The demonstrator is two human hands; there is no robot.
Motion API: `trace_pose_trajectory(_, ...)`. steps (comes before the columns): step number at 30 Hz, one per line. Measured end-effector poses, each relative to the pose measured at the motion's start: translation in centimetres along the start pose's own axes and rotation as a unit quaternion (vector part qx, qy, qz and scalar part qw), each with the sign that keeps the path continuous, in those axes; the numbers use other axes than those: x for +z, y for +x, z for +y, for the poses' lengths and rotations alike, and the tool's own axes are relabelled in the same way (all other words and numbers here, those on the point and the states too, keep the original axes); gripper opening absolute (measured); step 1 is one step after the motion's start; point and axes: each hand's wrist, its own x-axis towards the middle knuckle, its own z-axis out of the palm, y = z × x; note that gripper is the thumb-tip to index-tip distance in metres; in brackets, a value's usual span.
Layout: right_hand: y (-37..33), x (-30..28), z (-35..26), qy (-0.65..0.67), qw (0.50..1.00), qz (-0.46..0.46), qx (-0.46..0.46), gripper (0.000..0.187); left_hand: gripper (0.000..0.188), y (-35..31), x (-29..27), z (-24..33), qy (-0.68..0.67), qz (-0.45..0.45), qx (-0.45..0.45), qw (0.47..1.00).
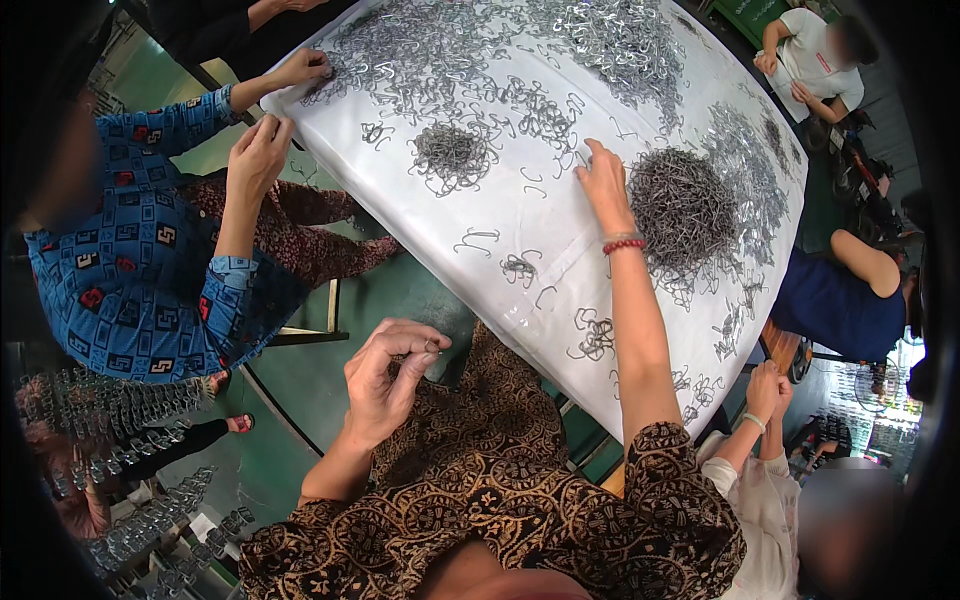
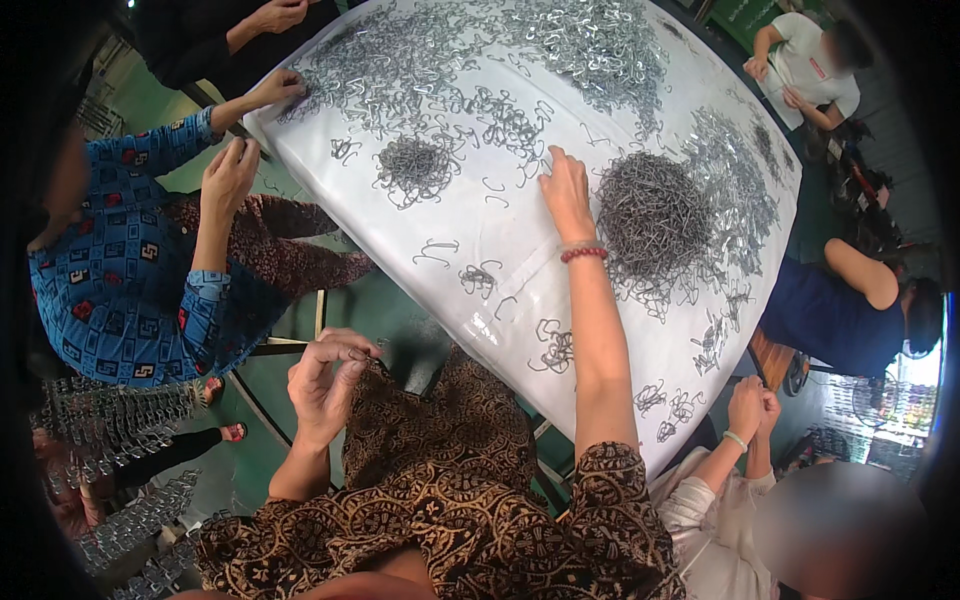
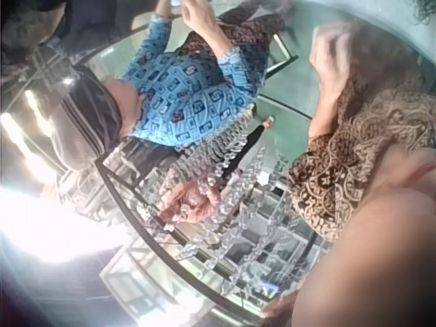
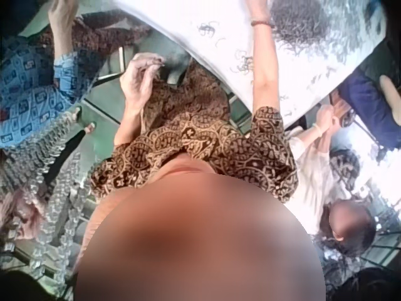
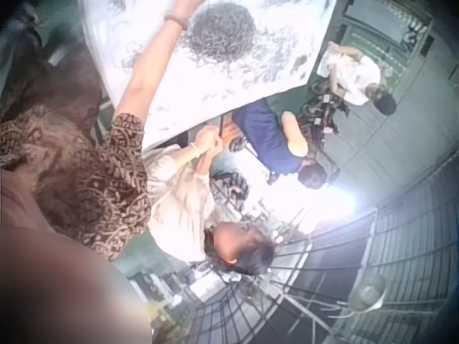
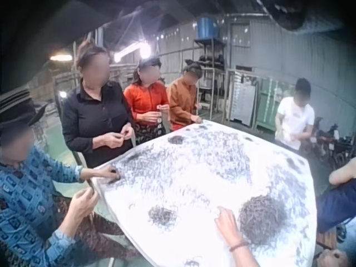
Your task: The person picks up small metal hooks and links them together by hand at a table. They repeatedly form chains and place them on a nearby rack. Other workers are also assembling similar items at the same table.
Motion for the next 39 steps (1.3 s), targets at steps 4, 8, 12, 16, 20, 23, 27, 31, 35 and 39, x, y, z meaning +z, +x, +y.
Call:
trace_pose_trajectory(4, 1.2, 0.8, 1.0, -0.078, 0.993, -0.089, -0.015, 0.032, 0.012, -0.6, -0.3, -0.1, 0.001, 0.016, -0.015, 1.000)
trace_pose_trajectory(8, -0.2, -1.6, -1.6, 0.051, 0.998, -0.022, 0.036, 0.020, 0.012, -1.2, -0.5, -0.1, 0.014, 0.020, -0.009, 1.000)
trace_pose_trajectory(12, -7.7, -4.8, -9.3, 0.351, 0.920, -0.091, 0.151, 0.016, 0.014, -1.4, -0.2, -1.0, 0.069, 0.004, 0.034, 0.997)
trace_pose_trajectory(16, -15.9, -7.3, -17.3, 0.469, 0.877, -0.098, 0.019, 0.009, 0.015, -1.6, 0.8, -1.8, 0.068, -0.007, 0.014, 0.998)
trace_pose_trajectory(20, -19.0, -9.1, -21.1, 0.554, 0.827, -0.082, 0.045, 0.013, 0.015, -1.7, 1.1, -1.8, 0.086, -0.012, 0.008, 0.996)
trace_pose_trajectory(23, -20.1, -9.2, -21.8, 0.613, 0.784, -0.042, 0.087, 0.017, 0.015, -2.3, 1.3, -2.0, 0.096, -0.008, 0.003, 0.995)
trace_pose_trajectory(27, -21.5, -8.7, -21.2, 0.672, 0.721, -0.059, 0.159, 0.020, 0.016, -3.9, 1.5, -3.2, 0.066, -0.024, -0.026, 0.997)
trace_pose_trajectory(31, -21.9, -7.7, -20.3, 0.732, 0.653, -0.111, 0.161, 0.018, 0.033, -4.3, 1.2, -4.3, -0.171, 0.043, -0.083, 0.981)
trace_pose_trajectory(35, -21.1, -6.3, -18.5, 0.690, 0.697, -0.152, 0.124, 0.011, 0.026, 0.9, -0.1, -5.5, -0.107, 0.030, -0.175, 0.978)
trace_pose_trajectory(39, -19.7, -4.2, -16.0, 0.660, 0.726, -0.185, 0.053, 0.011, 0.019, 10.2, 4.1, -9.0, 0.066, -0.119, -0.179, 0.974)
